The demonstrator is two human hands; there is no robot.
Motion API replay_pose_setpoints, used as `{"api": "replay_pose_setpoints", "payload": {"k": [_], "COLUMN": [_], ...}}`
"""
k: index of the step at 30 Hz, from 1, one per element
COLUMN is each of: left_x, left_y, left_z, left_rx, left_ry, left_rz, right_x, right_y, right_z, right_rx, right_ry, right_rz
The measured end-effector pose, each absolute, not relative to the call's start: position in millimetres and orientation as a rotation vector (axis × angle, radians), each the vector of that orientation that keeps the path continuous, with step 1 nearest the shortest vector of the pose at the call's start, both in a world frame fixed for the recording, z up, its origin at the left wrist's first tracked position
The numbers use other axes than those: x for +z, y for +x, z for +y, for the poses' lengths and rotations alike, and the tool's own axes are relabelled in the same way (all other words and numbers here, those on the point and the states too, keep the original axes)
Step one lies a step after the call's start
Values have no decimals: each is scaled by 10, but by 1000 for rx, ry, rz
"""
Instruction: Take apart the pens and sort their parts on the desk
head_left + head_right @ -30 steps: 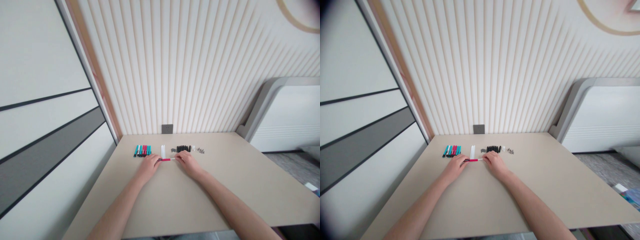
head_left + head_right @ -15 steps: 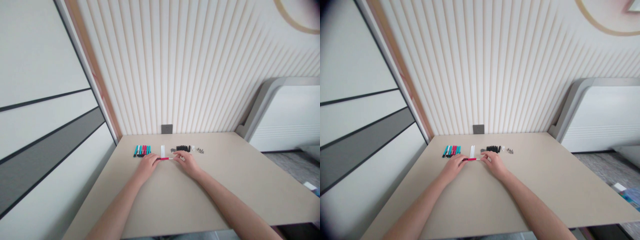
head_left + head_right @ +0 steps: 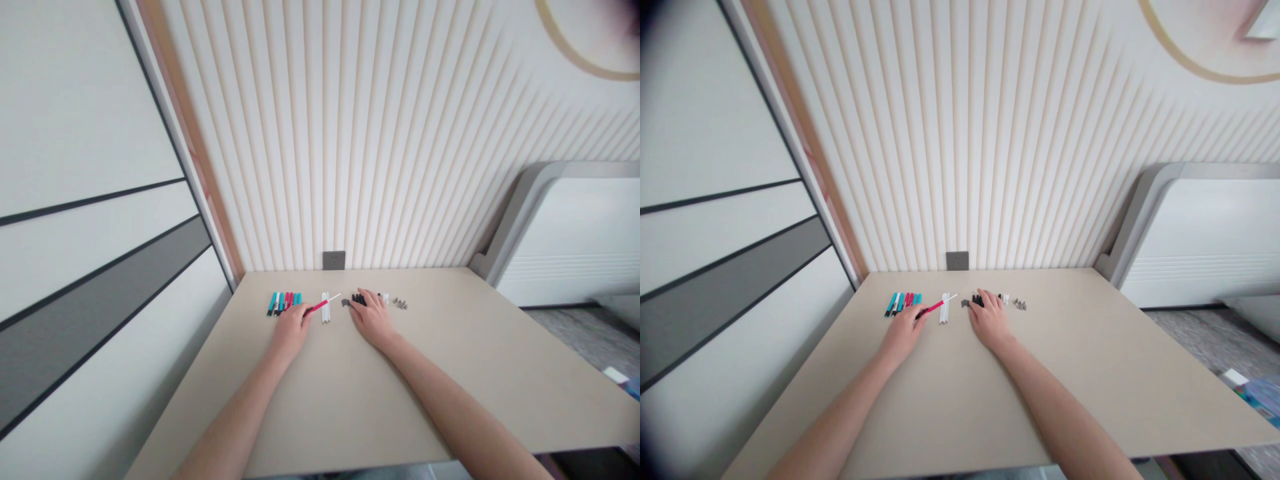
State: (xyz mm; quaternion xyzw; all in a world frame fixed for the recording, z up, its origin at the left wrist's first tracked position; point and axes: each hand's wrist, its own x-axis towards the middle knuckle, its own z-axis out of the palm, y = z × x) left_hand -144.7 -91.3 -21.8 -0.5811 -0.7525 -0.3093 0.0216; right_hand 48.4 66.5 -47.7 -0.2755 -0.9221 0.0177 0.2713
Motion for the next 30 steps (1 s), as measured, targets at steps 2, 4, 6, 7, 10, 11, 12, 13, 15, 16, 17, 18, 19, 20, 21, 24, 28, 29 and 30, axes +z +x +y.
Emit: {"api": "replay_pose_setpoints", "payload": {"k": [2,4,6,7,10,11,12,13,15,16,17,18,19,20,21,24,28,29,30], "left_x": [-206,-200,-203,-206,-224,-231,-238,-246,-259,-264,-267,-267,-265,-262,-256,-237,-231,-234,-239], "left_y": [-1441,-1438,-1440,-1443,-1457,-1463,-1468,-1473,-1479,-1480,-1479,-1478,-1475,-1473,-1470,-1463,-1464,-1467,-1470], "left_z": [-918,-922,-924,-924,-923,-922,-920,-918,-913,-912,-911,-911,-912,-914,-917,-926,-932,-931,-930], "left_rx": [-968,-981,-990,-992,-988,-985,-979,-969,-943,-931,-921,-915,-912,-910,-909,-900,-896,-900,-907], "left_ry": [-1814,-1829,-1834,-1835,-1847,-1852,-1857,-1861,-1870,-1877,-1884,-1890,-1899,-1905,-1907,-1906,-1915,-1918,-1921], "left_rz": [-2323,-2310,-2301,-2297,-2289,-2290,-2295,-2303,-2320,-2324,-2326,-2328,-2328,-2328,-2332,-2341,-2348,-2349,-2351], "right_x": [-479,-471,-453,-443,-422,-420,-420,-421,-419,-414,-406,-395,-382,-370,-358,-336,-338,-344,-352], "right_y": [496,508,516,519,533,541,551,563,588,601,613,623,633,641,647,658,654,650,645], "right_z": [667,666,659,653,627,618,611,605,600,599,599,599,599,597,595,583,559,556,556], "right_rx": [50,65,89,103,134,144,154,166,195,210,225,240,256,272,289,321,333,345,361], "right_ry": [-691,-652,-631,-619,-575,-567,-566,-571,-588,-595,-600,-606,-608,-606,-601,-581,-566,-563,-563], "right_rz": [-2477,-2472,-2468,-2469,-2483,-2488,-2491,-2491,-2492,-2498,-2507,-2518,-2531,-2542,-2550,-2556,-2559,-2559,-2558]}}
